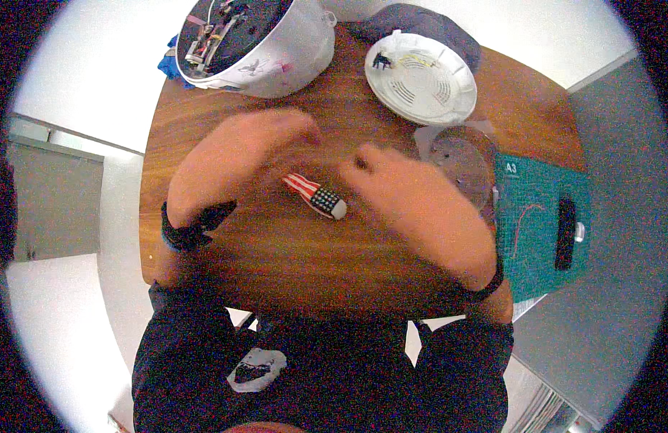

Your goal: The person uses a screwdriver to loosen screws on the internal wiring of a white cylindrical appliance. They then disconnect wires and remove a component from the unit, placing it on the table.

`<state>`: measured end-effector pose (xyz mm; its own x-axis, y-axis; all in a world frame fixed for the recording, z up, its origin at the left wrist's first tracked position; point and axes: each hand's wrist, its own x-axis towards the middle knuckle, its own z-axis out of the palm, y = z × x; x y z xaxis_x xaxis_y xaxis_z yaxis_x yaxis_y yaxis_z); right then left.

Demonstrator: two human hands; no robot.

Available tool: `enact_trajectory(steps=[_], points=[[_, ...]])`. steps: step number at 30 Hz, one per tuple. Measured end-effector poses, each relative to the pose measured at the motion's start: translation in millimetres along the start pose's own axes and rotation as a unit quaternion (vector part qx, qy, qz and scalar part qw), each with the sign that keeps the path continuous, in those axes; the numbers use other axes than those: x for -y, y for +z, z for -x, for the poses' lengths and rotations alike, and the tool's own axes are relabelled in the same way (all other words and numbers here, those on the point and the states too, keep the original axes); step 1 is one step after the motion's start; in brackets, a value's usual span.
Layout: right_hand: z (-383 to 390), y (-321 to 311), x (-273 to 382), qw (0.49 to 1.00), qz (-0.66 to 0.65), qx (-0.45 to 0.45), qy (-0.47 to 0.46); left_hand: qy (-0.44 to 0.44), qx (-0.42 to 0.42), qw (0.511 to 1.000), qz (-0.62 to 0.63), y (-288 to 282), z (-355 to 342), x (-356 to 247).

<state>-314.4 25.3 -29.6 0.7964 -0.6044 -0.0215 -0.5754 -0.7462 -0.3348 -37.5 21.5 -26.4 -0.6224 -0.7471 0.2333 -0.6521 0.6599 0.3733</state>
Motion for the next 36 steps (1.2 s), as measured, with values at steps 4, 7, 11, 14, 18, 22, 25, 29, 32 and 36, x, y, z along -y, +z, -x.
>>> enact_trajectory(steps=[4,7,11,14,18,22,25,29,32,36], points=[[-6.4,26.3,10.5,0.995,-0.018,0.018,-0.101,-0.014,-0.199,0.978,-0.056,-27.7,-10.0,0.4],[-9.1,34.2,13.4,0.993,-0.018,0.033,-0.115,0.011,-0.311,0.929,-0.198,-40.1,-12.3,19.3],[-9.1,31.0,12.5,0.995,0.003,0.062,-0.084,-0.087,-0.27,0.946,-0.157,-29.4,-1.6,29.0],[-9.7,26.5,15.1,0.994,-0.003,0.093,-0.054,-0.096,-0.206,0.962,-0.154,-25.6,0.3,20.4],[-11.0,18.7,18.3,0.993,-0.02,0.108,-0.038,-0.056,-0.166,0.976,-0.131,-17.7,-3.1,11.3],[-12.3,17.0,18.1,0.995,-0.038,0.096,-0.01,-0.063,-0.166,0.972,-0.152,-13.6,-3.1,2.3],[-17.4,10.5,15.4,0.998,-0.053,0.042,0.01,-0.064,-0.156,0.968,-0.186,-11.2,-3.9,-1.0],[-26.8,-3.7,17.6,0.99,-0.056,-0.108,0.076,-0.073,-0.1,0.971,-0.207,-10.1,-5.4,-9.9],[-38.6,-10.4,13.3,0.973,-0.027,-0.21,0.087,-0.085,-0.068,0.968,-0.225,-5.3,-5.4,-17.7],[-66.5,-9.7,0.4,0.947,-0.018,-0.314,0.063,-0.059,-0.077,0.967,-0.236,3.1,-0.7,-21.5]])
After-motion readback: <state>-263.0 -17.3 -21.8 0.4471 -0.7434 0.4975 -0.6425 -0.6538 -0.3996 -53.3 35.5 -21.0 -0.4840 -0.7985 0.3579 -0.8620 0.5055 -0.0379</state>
